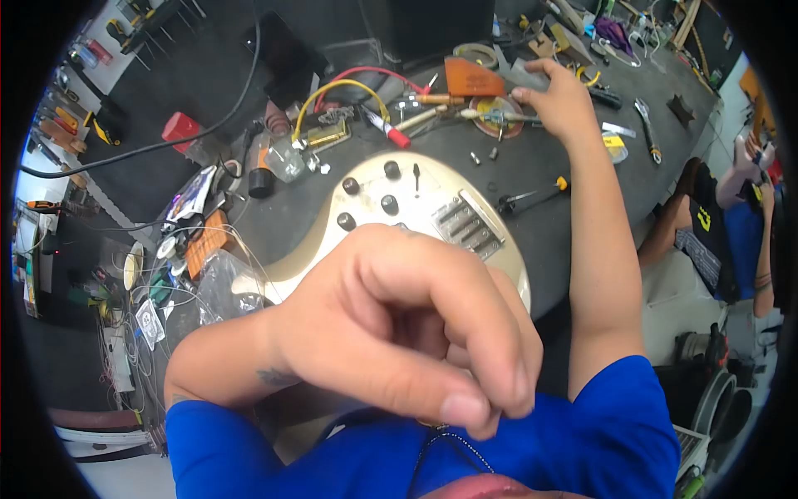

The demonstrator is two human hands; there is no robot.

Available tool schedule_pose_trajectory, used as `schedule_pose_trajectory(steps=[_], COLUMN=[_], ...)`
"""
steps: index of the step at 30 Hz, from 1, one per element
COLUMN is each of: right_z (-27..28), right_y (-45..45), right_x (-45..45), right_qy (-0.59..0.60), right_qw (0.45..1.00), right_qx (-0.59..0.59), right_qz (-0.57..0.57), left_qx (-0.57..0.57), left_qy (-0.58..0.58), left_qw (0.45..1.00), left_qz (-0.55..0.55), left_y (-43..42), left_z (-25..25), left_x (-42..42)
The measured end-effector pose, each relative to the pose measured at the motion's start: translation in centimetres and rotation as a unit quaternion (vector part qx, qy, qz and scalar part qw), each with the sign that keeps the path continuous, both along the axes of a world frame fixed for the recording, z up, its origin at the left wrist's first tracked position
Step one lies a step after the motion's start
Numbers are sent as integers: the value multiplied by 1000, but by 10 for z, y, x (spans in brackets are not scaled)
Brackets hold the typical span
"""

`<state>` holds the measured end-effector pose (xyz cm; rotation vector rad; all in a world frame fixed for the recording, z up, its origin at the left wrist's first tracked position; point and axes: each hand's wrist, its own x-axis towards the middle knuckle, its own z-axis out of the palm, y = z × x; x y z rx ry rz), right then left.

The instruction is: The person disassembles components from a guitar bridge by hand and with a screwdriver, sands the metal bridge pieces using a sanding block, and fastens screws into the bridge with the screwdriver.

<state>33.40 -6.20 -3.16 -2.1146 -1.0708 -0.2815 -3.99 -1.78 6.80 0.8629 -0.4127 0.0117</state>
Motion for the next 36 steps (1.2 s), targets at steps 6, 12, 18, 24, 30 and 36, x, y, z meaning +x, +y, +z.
schedule_pose_trajectory(steps=[6,12,18,24,30,36], right_z=[17,14,11,5,3,0], right_y=[0,0,1,4,5,6], right_x=[-11,-11,-3,-5,-5,-3], right_qy=[80,47,19,-30,-76,-69], right_qw=[996,990,980,986,990,992], right_qx=[-35,-114,-164,-86,-24,-15], right_qz=[-24,-73,-107,-138,-119,-100], left_qx=[-2,-2,8,-15,-11,-11], left_qy=[17,136,137,147,156,149], left_qw=[995,963,966,966,964,963], left_qz=[95,233,221,213,216,226], left_y=[5,61,66,62,62,63], left_z=[-14,-50,-56,-59,-61,-65], left_x=[10,28,29,30,33,34])
